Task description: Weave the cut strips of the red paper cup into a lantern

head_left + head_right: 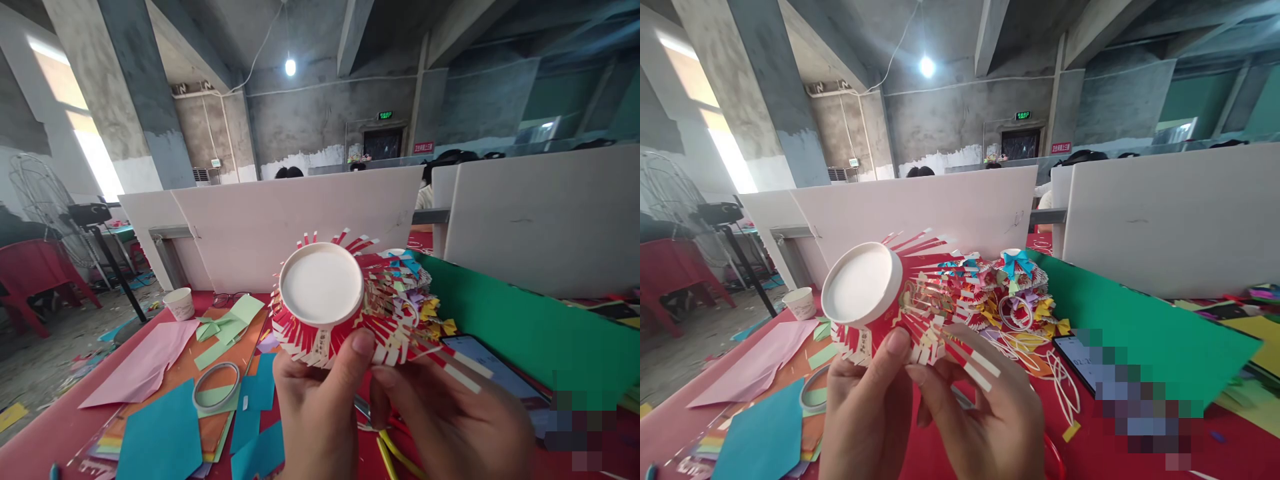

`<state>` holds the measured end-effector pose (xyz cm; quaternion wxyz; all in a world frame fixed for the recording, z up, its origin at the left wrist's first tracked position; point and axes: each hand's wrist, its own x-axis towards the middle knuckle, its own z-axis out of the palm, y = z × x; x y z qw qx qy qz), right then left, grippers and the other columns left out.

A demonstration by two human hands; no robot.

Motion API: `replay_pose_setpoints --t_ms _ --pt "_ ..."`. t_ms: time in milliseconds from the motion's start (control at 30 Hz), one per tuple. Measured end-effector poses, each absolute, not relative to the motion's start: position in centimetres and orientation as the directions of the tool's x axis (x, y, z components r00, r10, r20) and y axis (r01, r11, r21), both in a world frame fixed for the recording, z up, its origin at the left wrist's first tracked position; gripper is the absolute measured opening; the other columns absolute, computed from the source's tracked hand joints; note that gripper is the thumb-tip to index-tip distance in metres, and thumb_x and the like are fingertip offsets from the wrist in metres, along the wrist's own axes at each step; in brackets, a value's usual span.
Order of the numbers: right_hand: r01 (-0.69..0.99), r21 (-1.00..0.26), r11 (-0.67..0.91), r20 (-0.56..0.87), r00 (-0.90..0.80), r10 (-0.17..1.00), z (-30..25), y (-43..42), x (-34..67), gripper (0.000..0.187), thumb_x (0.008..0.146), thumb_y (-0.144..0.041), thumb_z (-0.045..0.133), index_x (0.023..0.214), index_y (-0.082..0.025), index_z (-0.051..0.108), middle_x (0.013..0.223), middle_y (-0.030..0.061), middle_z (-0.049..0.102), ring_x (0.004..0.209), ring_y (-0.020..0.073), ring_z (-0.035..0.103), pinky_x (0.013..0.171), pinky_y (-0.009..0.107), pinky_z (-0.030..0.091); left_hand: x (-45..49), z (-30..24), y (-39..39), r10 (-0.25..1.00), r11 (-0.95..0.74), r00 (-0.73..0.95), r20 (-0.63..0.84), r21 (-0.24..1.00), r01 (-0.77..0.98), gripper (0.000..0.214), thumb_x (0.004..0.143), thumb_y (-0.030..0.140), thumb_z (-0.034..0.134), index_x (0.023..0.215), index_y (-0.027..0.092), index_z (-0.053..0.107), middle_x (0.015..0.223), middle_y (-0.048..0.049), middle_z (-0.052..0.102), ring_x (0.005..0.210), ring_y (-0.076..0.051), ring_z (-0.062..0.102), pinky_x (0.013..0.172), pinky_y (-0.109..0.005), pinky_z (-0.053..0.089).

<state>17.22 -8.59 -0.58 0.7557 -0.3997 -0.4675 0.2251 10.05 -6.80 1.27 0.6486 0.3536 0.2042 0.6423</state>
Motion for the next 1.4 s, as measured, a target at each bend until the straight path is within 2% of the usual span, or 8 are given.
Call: replay_pose_setpoints --t_ms 267,467,633,700,733,900,1100,1400 --pt "0.242 -0.75 0.615 0.651 0.431 0.625 -1.1 -8.3 17.5 0.003 0.076 -0.024 0.067 0.078 -0.025 0.065 0.047 -0.0071 0.061 0.038 0.0124 0.058 0.043 0.023 0.052 10.1 1.2 -6.7 0.978 -0.071 0.082 0.19 0.683 -0.727 0.017 0.064 0.021 0.081 0.05 0.02 0.07 0.043 0.0038 0.059 0.031 -0.005 0.041 0.031 -0.019 0.033" --pt "0.318 -0.807 0.498 0.59 0.487 0.644 -2.7 -8.1 18.2 0.03 0.07 -0.042 0.074 0.092 -0.023 0.07 0.098 0.0104 0.075 0.093 0.0307 0.069 0.067 0.038 0.059 9.8 1.2 -6.5 0.962 -0.115 0.103 0.252 0.718 -0.686 0.018 0.068 0.02 0.078 0.052 0.02 0.071 0.047 0.0016 0.065 0.032 -0.009 0.05 0.034 -0.022 0.041" --pt "0.435 -0.762 0.479 0.64 0.399 0.656 -1.6 -8.4 20.2 0.021 0.068 -0.04 0.076 0.085 -0.028 0.073 0.085 0.0033 0.076 0.067 0.0216 0.07 0.065 0.033 0.06 9.3 1.4 -5.9 0.958 -0.19 0.055 0.282 0.766 -0.614 0.006 0.066 0.016 0.079 0.062 0.019 0.076 0.065 -0.0014 0.076 0.06 -0.017 0.067 0.056 -0.025 0.055" --pt "0.52 -0.69 0.503 0.696 0.285 0.659 -0.5 -8.5 21.4 0.018 0.065 -0.033 0.078 0.083 -0.032 0.074 0.08 -0.0012 0.076 0.071 0.0197 0.07 0.067 0.027 0.06 9.0 1.5 -5.6 0.946 -0.206 0.084 0.314 0.779 -0.593 0.007 0.068 0.013 0.078 0.066 0.019 0.076 0.072 -0.0011 0.077 0.068 -0.016 0.069 0.064 -0.024 0.056" --pt "0.501 -0.681 0.534 0.689 0.19 0.699 0.0 -8.5 22.0 0.016 0.066 -0.031 0.077 0.081 -0.035 0.075 0.078 -0.0029 0.076 0.072 0.0187 0.071 0.059 0.021 0.059 8.8 1.5 -5.5 0.941 -0.209 0.099 0.325 0.783 -0.586 0.008 0.07 0.012 0.076 0.066 0.02 0.076 0.072 -0.0003 0.077 0.069 -0.015 0.068 0.065 -0.022 0.055" --pt "0.338 -0.758 0.558 0.64 0.221 0.736 1.5 -8.2 22.7 0.018 0.073 -0.023 0.07 0.073 -0.04 0.076 0.074 -0.0089 0.076 0.065 0.0106 0.07 0.058 0.01 0.054 8.5 1.3 -5.5 0.931 -0.126 0.21 0.3 0.801 -0.586 0.004 0.07 0.015 0.076 0.069 0.018 0.074 0.071 -0.0007 0.076 0.068 -0.015 0.068 0.064 -0.024 0.055" --pt "0.078 -0.86 0.504 0.502 0.301 0.811 1.3 -8.2 21.2 0.015 0.066 -0.022 0.07 0.065 -0.036 0.077 0.067 -0.0036 0.075 0.064 0.0133 0.069 0.055 0.012 0.053 8.7 1.1 -5.6 0.929 -0.136 0.211 0.304 0.811 -0.569 0.003 0.072 0.016 0.075 0.071 0.018 0.074 0.072 -0.001 0.077 0.069 -0.016 0.069 0.066 -0.025 0.056" --pt "0.182 -0.745 0.641 0.666 0.165 0.727 0.5 -7.3 22.5 0.033 0.064 -0.011 0.065 0.075 -0.041 0.072 0.069 -0.0093 0.07 0.055 0.0119 0.063 0.052 0.016 0.055 8.3 0.6 -5.2 0.917 -0.285 0.13 0.378 0.846 -0.451 0.009 0.073 0.017 0.075 0.065 0.021 0.074 0.065 0.0055 0.075 0.059 -0.007 0.065 0.057 -0.011 0.053"
